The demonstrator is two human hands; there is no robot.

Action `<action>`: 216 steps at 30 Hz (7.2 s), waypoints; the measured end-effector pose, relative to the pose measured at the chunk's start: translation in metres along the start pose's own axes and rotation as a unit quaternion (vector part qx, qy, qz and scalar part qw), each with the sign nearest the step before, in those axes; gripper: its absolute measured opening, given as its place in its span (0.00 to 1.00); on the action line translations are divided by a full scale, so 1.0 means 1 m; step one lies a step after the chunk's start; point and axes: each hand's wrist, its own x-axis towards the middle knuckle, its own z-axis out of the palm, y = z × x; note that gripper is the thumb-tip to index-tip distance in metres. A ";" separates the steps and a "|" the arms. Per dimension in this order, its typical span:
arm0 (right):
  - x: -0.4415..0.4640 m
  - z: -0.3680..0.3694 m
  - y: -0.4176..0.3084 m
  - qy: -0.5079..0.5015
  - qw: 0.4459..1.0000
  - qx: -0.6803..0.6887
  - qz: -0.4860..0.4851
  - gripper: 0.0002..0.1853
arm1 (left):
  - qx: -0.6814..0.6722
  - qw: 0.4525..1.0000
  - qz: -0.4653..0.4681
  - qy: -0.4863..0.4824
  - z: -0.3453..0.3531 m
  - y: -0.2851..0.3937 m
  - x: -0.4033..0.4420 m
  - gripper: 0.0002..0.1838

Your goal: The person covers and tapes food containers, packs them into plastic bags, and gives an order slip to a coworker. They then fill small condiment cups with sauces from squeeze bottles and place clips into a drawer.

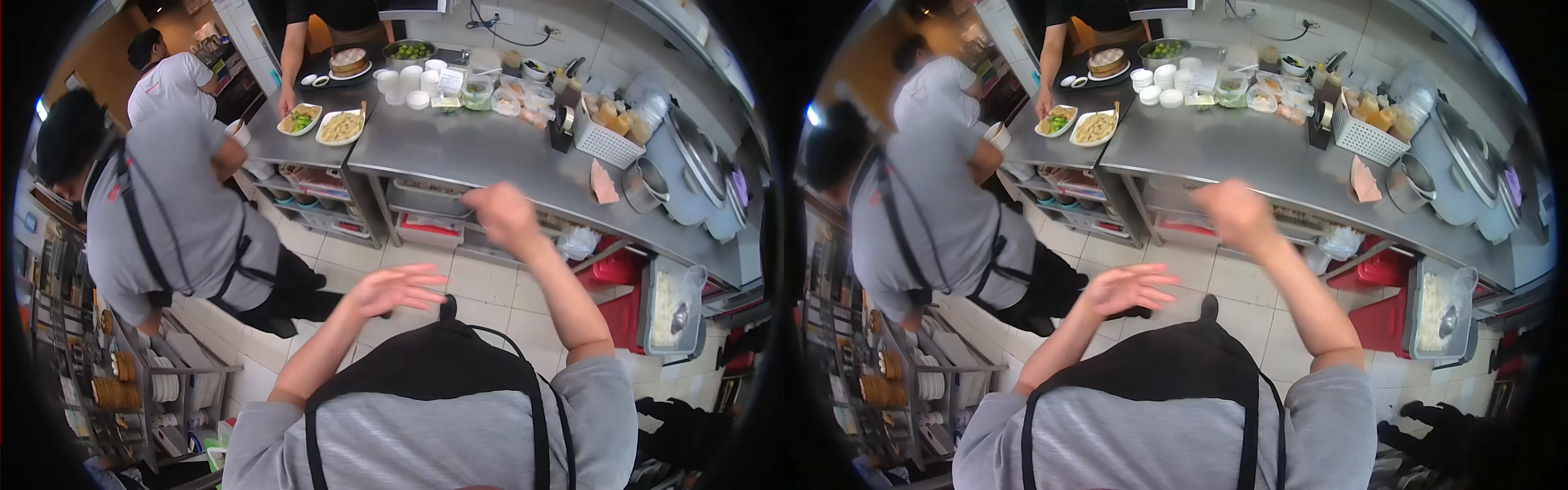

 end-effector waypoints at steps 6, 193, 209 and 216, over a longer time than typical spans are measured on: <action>-0.138 -0.030 0.267 -0.044 0.866 -0.246 0.433 0.18 | -0.006 0.930 0.165 0.328 -0.095 0.051 -0.039 0.29; -0.040 0.119 0.338 -0.151 0.856 0.234 0.436 0.09 | 0.862 0.490 -0.113 0.061 -0.217 0.182 0.433 0.09; -0.160 0.104 0.328 -0.143 0.891 -0.160 0.400 0.24 | 0.790 0.555 0.024 0.261 -0.268 0.218 0.294 0.08; -0.076 0.256 0.354 -0.079 0.913 -0.195 0.350 0.12 | 0.694 0.592 0.017 0.409 -0.285 0.244 0.231 0.06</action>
